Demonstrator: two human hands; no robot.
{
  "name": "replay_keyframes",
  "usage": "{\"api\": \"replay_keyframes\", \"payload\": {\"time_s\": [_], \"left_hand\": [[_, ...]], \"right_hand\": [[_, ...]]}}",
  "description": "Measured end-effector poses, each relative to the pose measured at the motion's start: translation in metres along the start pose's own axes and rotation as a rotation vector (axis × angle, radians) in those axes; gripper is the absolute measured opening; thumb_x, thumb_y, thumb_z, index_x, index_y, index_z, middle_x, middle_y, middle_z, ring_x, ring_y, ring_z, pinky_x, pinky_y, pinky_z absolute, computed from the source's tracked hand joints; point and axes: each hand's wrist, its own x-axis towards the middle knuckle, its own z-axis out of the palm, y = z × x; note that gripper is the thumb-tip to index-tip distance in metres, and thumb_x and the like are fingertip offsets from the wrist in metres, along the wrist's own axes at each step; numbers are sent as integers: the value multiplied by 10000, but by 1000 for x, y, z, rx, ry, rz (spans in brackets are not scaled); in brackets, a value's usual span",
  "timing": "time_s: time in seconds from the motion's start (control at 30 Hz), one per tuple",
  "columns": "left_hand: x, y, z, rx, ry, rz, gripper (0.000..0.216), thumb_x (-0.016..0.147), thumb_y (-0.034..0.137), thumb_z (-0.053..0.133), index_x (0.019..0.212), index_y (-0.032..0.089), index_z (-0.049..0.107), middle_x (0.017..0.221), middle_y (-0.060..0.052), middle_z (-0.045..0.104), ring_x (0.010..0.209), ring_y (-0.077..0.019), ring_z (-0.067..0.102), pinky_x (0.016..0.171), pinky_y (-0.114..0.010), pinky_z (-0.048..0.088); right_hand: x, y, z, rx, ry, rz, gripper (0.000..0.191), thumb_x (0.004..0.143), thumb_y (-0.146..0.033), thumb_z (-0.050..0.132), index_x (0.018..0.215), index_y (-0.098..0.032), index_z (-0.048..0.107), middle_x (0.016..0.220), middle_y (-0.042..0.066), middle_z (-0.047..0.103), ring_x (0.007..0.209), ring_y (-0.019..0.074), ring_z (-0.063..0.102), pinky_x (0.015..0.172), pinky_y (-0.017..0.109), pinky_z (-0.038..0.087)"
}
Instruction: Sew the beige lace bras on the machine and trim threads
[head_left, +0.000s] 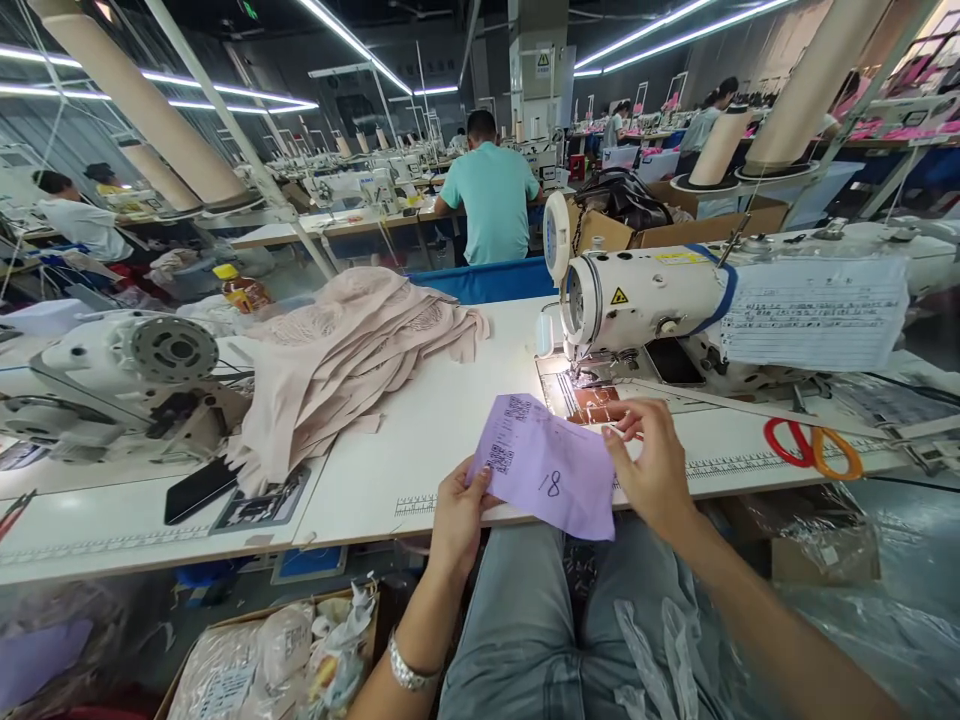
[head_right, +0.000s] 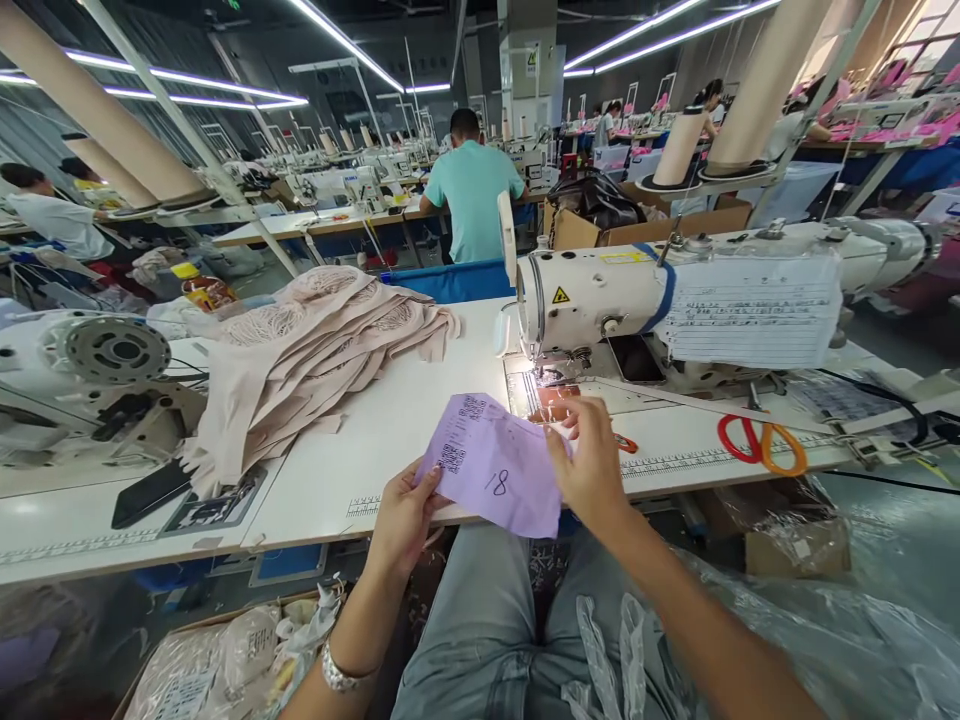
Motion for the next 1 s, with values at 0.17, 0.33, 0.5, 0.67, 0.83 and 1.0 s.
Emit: {"api": "replay_keyframes", "payload": {"time_s": [0.17,0.33,0.5,0.67,0.83,1.0], "left_hand": [[14,-10,-20,378,78,238,501,891,357,625,1336,131,577,1260,-153,680,1113,-291,670,954,-455,570],[12,-22,-27,1209,174,965,541,953,50,401,1467,209,466,1591,-156,373,1502,-299,303,1192,-579,317],[-1,-41,-13,1644,-242,1302,456,990,113,444,1444,99,477,1459,-157,551,1440,-305,409,1147,-538,406],[-10,-57,-4,1813,-185,1073,906,766,534,800,1537,290,393,1583,-158,392,1450,-481,316,1073,-732,356],[-16,-65,13,1814,-121,1004,1062,634,622,847,1539,446,319,1587,-167,374,1438,-536,296,1037,-790,320],[-16,-72,24,1831,-105,957,1185,605,620,868,1558,462,182,1593,-176,362,1427,-550,303,1000,-823,312]], "right_hand": [[-41,-6,28,-79,-443,-353,336,1032,-298,471,1318,-171,594,1364,147,599,1284,280,533,1070,488,485],[-46,4,42,-237,-712,-370,370,1000,-242,539,1359,-180,607,1464,119,550,1374,297,484,1156,542,399],[-36,14,35,-222,-712,-452,307,972,-190,567,1265,-141,643,1407,117,602,1358,261,505,1167,469,394],[4,48,6,-442,-437,-104,179,996,-265,507,1013,-204,674,1053,73,722,1030,219,657,958,366,525],[70,97,-31,-716,-248,248,329,1004,-302,441,1189,-68,580,1205,235,603,1133,352,569,955,483,473],[103,114,-27,-876,-338,461,521,993,-449,496,1274,-11,538,1246,308,561,1095,397,607,891,496,495]]}}
